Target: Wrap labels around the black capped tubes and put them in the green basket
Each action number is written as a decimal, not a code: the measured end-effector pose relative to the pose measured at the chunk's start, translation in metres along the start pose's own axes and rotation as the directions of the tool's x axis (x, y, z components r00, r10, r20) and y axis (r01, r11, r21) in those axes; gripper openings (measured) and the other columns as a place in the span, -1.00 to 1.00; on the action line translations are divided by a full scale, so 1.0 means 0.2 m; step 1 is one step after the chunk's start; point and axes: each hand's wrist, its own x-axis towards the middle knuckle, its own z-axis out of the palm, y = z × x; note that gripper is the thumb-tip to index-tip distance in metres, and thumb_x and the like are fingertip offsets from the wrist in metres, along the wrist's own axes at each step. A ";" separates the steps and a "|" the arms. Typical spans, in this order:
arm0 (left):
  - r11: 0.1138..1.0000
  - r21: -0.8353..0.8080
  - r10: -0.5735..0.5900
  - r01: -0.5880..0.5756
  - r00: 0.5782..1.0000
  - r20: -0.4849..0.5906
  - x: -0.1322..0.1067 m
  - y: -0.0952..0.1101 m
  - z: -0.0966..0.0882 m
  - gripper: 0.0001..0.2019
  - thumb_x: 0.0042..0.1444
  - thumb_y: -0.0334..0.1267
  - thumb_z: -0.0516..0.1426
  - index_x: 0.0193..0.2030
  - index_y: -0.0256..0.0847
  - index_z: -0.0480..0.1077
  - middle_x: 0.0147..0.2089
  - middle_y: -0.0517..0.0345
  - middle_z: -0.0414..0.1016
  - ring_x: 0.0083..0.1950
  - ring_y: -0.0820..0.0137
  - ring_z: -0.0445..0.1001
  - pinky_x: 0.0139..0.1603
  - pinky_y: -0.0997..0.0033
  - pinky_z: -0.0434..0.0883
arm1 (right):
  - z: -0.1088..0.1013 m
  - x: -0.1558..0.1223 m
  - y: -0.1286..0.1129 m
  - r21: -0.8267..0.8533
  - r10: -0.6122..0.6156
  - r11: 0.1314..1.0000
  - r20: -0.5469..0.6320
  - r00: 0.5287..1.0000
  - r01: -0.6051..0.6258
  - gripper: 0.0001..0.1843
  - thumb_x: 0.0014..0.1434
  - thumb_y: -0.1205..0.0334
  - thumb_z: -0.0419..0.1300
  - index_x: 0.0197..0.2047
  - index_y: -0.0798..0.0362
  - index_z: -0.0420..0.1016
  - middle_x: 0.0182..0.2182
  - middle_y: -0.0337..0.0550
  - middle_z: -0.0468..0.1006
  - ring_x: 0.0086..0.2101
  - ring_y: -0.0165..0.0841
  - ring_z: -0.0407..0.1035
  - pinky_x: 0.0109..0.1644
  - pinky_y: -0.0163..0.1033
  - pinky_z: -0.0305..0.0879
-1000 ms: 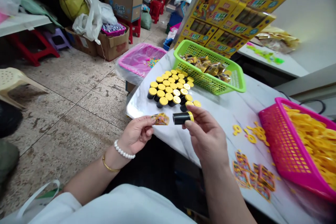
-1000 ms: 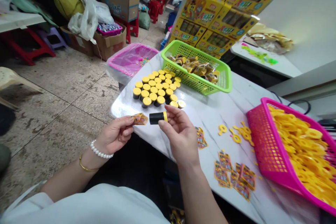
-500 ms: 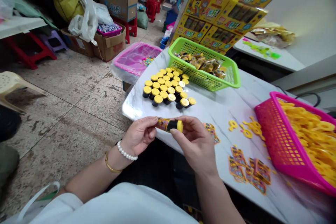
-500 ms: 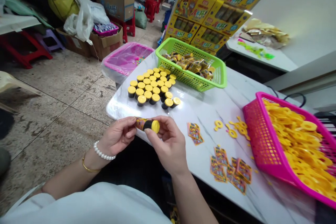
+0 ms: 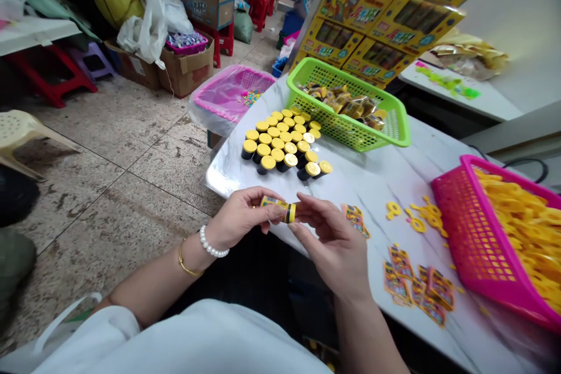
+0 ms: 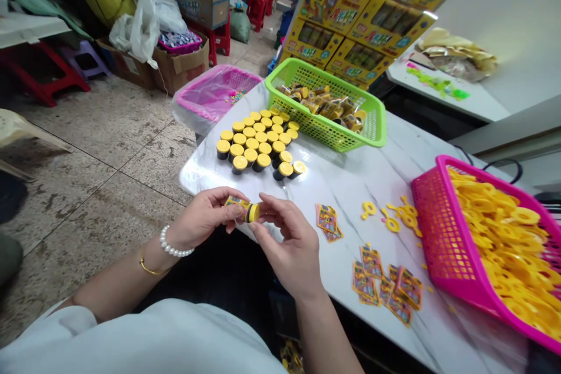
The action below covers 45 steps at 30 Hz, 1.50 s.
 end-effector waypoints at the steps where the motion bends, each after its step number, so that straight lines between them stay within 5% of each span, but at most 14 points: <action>1: 1.000 0.005 -0.009 0.009 1.000 0.009 0.00 -0.01 0.00 -0.63 -0.09 -0.10 0.43 -0.21 -0.29 0.54 -0.43 0.15 0.53 -0.44 0.50 0.44 -0.50 0.56 0.34 | -0.01 0.00 0.00 -0.064 -0.042 0.997 0.008 0.999 0.043 -0.58 0.19 0.35 0.32 0.11 -0.11 0.53 -0.14 -0.12 0.56 -0.19 -0.31 0.53 -0.11 -0.13 0.59; 6: 0.997 0.027 0.075 -0.076 0.997 0.018 -0.02 -0.02 0.03 -0.72 -0.08 -0.27 0.42 -0.21 -0.27 0.56 -0.28 0.11 0.61 -0.30 0.48 0.54 -0.21 0.46 0.47 | -0.05 -0.01 -0.03 -0.360 -0.318 0.877 0.064 0.946 0.319 -0.62 0.15 0.42 0.33 0.01 -0.11 0.55 -0.14 -0.11 0.60 -0.18 -0.28 0.55 -0.08 -0.12 0.57; 13: 0.995 0.074 0.069 -0.073 0.996 0.057 -0.05 -0.01 0.03 -0.69 -0.05 -0.31 0.39 -0.12 -0.27 0.54 -0.21 0.07 0.61 -0.22 0.41 0.57 -0.11 0.38 0.50 | -0.09 -0.01 -0.03 -0.370 -0.412 0.824 0.130 0.902 0.429 -0.54 0.13 0.50 0.32 0.05 -0.13 0.57 -0.12 -0.09 0.61 -0.16 -0.28 0.57 -0.11 -0.15 0.57; 16: 0.965 0.229 0.121 -0.127 0.992 0.040 -0.06 -0.01 0.03 -0.76 0.03 -0.26 0.34 -0.15 -0.29 0.55 -0.23 0.05 0.62 -0.24 0.41 0.55 -0.12 0.38 0.48 | -0.07 -0.01 0.01 -0.283 -0.339 0.895 0.073 0.938 0.345 -0.58 0.08 0.49 0.37 -0.03 -0.10 0.60 -0.15 -0.12 0.64 -0.21 -0.30 0.58 -0.12 -0.17 0.58; 20: 0.861 0.441 0.232 -0.252 0.967 0.100 -0.05 0.00 0.03 -0.76 0.09 -0.20 0.31 -0.15 -0.28 0.55 -0.19 0.02 0.63 -0.20 0.38 0.55 -0.12 0.39 0.46 | -0.02 -0.04 0.06 0.003 -0.075 0.997 -0.048 0.996 0.076 -0.68 0.12 0.42 0.36 -0.07 -0.09 0.61 -0.19 -0.14 0.63 -0.19 -0.28 0.57 -0.15 -0.16 0.58; 24: 0.910 0.402 0.050 -0.096 0.991 0.124 -0.04 0.02 -0.02 -0.57 0.08 -0.08 0.31 0.01 -0.28 0.42 -0.27 0.09 0.56 -0.34 0.42 0.52 -0.35 0.46 0.43 | -0.03 -0.05 0.07 -0.099 -0.114 0.989 -0.004 0.993 0.113 -0.65 0.13 0.43 0.34 -0.04 -0.09 0.58 -0.15 -0.11 0.60 -0.14 -0.27 0.53 -0.06 -0.11 0.54; 28: 0.960 0.274 -0.098 0.056 0.985 0.140 -0.03 0.02 -0.03 -0.61 0.12 0.02 0.26 -0.16 -0.28 0.38 -0.39 0.16 0.48 -0.49 0.52 0.40 -0.50 0.53 0.32 | -0.06 -0.04 0.07 -0.279 -0.254 0.926 0.037 0.967 0.254 -0.60 0.05 0.45 0.38 -0.05 -0.08 0.57 -0.19 -0.13 0.63 -0.21 -0.28 0.55 -0.09 -0.13 0.54; 33: 0.941 0.322 0.074 -0.102 0.992 0.098 -0.04 -0.02 0.00 -0.73 0.10 -0.12 0.30 -0.21 -0.27 0.42 -0.36 0.21 0.42 -0.40 0.52 0.35 -0.38 0.51 0.33 | -0.01 -0.07 0.09 0.018 0.042 0.999 -0.060 0.997 -0.041 -0.73 0.07 0.37 0.39 -0.14 -0.06 0.60 -0.23 -0.17 0.63 -0.29 -0.34 0.55 -0.19 -0.21 0.56; 39: 0.693 0.595 0.318 -0.406 0.914 0.254 -0.04 -0.02 0.00 -0.86 0.14 -0.26 0.26 -0.17 -0.23 0.49 -0.24 0.12 0.51 -0.24 0.42 0.44 -0.18 0.42 0.38 | 0.00 -0.09 0.10 0.281 0.476 0.844 0.004 0.880 -0.458 -0.76 -0.03 0.15 0.49 -0.29 0.03 0.62 -0.39 -0.18 0.67 -0.40 -0.37 0.55 -0.27 -0.28 0.54; 42: 0.605 0.610 0.367 -0.511 0.860 0.356 -0.02 0.01 0.00 -0.87 0.14 -0.30 0.27 -0.16 -0.22 0.51 -0.19 0.08 0.56 -0.14 0.37 0.49 -0.03 0.36 0.40 | -0.02 -0.08 0.11 0.333 0.550 0.776 0.055 0.833 -0.535 -0.70 -0.05 0.07 0.50 -0.32 0.04 0.61 -0.45 -0.20 0.66 -0.45 -0.39 0.53 -0.30 -0.30 0.53; 45: 0.692 0.571 0.275 -0.441 0.893 0.356 0.00 0.03 0.01 -0.69 0.11 -0.27 0.30 0.01 -0.20 0.48 -0.12 0.05 0.55 -0.10 0.36 0.51 -0.04 0.37 0.43 | -0.03 -0.08 0.11 0.316 0.525 0.795 0.067 0.848 -0.517 -0.70 -0.05 0.08 0.50 -0.31 0.03 0.59 -0.44 -0.21 0.65 -0.44 -0.38 0.53 -0.31 -0.29 0.53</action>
